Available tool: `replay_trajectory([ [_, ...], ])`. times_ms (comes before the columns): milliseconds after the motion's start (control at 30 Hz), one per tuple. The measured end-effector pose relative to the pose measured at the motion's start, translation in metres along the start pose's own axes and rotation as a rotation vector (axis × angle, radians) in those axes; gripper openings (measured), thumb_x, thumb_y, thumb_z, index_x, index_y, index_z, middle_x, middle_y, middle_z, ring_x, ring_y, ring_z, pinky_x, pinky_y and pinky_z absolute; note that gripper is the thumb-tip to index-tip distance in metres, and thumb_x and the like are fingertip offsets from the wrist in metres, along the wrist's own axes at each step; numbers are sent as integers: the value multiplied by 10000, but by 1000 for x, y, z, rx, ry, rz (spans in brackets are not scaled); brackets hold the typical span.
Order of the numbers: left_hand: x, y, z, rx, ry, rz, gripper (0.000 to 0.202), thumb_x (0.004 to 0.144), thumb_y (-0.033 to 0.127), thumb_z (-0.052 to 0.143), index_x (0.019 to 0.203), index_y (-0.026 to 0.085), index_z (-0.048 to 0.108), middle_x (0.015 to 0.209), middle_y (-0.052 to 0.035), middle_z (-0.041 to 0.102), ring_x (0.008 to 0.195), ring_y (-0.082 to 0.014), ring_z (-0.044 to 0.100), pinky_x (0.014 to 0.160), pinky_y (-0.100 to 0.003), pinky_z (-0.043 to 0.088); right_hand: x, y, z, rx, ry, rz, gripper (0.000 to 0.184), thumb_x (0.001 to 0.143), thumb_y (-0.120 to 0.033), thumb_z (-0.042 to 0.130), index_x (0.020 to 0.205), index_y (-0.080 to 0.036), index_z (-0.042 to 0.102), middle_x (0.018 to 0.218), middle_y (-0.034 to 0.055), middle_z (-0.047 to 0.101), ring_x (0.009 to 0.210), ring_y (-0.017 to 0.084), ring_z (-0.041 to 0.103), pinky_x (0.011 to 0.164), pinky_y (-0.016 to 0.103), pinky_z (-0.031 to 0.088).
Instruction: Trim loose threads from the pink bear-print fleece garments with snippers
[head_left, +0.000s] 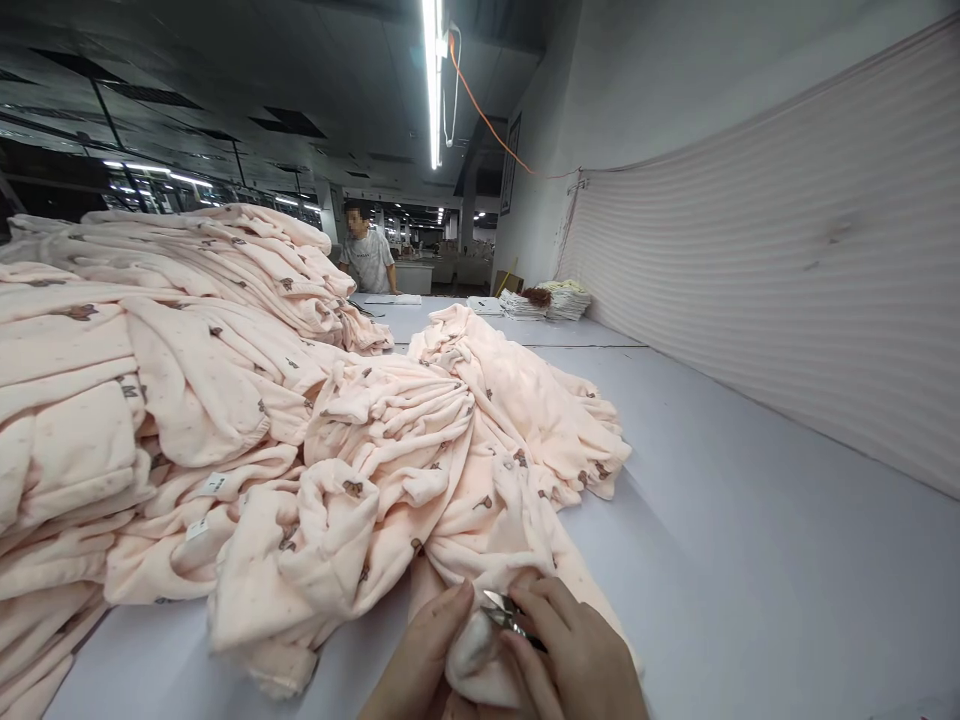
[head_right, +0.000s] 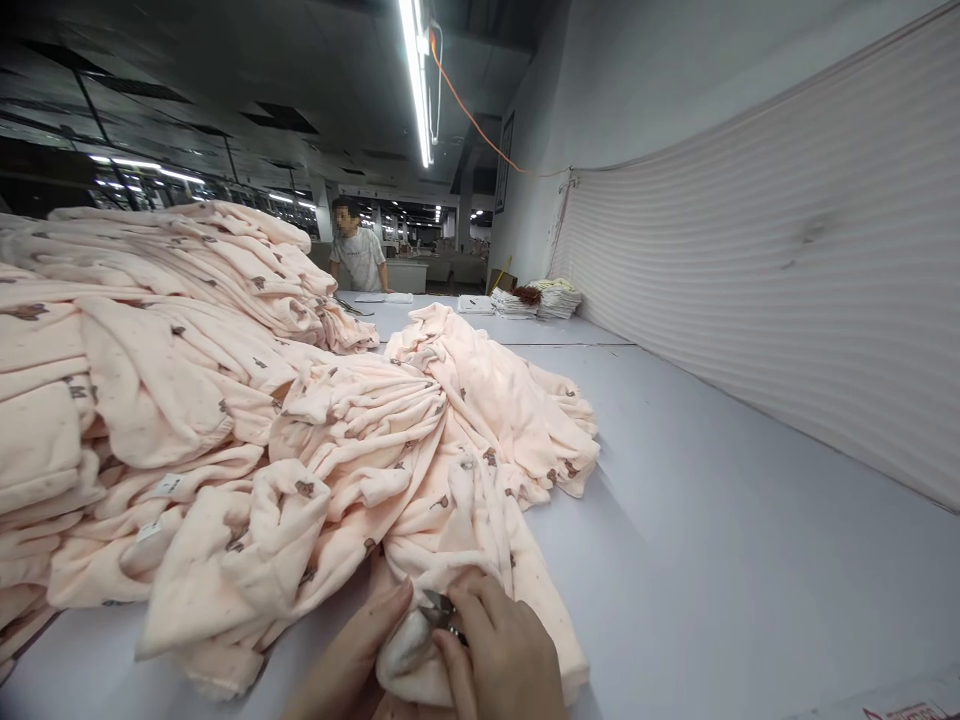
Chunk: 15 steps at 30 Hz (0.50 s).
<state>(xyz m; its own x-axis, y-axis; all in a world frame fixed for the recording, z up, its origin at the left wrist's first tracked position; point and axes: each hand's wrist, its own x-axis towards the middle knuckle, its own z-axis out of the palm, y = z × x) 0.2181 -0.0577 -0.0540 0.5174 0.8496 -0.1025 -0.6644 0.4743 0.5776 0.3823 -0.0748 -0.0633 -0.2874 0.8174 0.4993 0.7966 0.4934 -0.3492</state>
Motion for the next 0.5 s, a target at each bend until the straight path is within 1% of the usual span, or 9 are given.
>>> replay_trajectory([
  [67, 0, 1, 4, 26, 11, 35, 296, 841, 311, 596, 1029, 115, 713, 1013, -127, 731, 1069, -296, 613, 1003, -429, 400, 1, -2, 0, -61, 32, 4, 190, 913, -247, 451, 1026, -256, 603, 930, 33, 670, 717, 178, 649, 612, 259, 479],
  [133, 1, 2, 7, 63, 38, 54, 297, 841, 318, 604, 1026, 114, 717, 994, -124, 738, 1063, -292, 615, 1003, -420, 397, 2, -3, 0, -32, 56, 55, 205, 937, -262, 411, 1011, -265, 603, 913, 25, 668, 720, 172, 652, 612, 254, 480],
  [233, 3, 3, 6, 101, 48, 36, 326, 839, 346, 608, 1027, 104, 717, 996, -137, 737, 1042, -303, 623, 981, -427, 409, 2, -1, -1, 14, 41, 95, 199, 918, -312, 451, 1056, -277, 590, 938, 21, 663, 726, 174, 654, 599, 253, 490],
  [333, 6, 3, 1, 160, 59, 42, 322, 825, 362, 628, 1020, 121, 716, 1027, -129, 730, 1043, -300, 620, 951, -421, 429, 5, 0, -3, -19, 12, 71, 194, 901, -277, 462, 1032, -274, 606, 954, 24, 669, 738, 187, 654, 621, 273, 494],
  [433, 8, 6, -5, 301, 136, 35, 290, 815, 356, 652, 993, 137, 719, 1013, -111, 736, 1039, -287, 622, 891, -387, 460, 11, 5, -4, 29, 7, 170, 194, 922, -257, 443, 964, -270, 633, 919, 12, 678, 767, 174, 661, 652, 259, 503],
  [500, 9, 9, -8, 325, 144, -18, 307, 834, 363, 629, 999, 118, 715, 985, -124, 741, 1027, -290, 630, 861, -376, 471, 11, 9, -4, 104, 4, 234, 162, 917, -284, 478, 969, -271, 632, 911, 5, 673, 797, 168, 662, 667, 246, 510],
])
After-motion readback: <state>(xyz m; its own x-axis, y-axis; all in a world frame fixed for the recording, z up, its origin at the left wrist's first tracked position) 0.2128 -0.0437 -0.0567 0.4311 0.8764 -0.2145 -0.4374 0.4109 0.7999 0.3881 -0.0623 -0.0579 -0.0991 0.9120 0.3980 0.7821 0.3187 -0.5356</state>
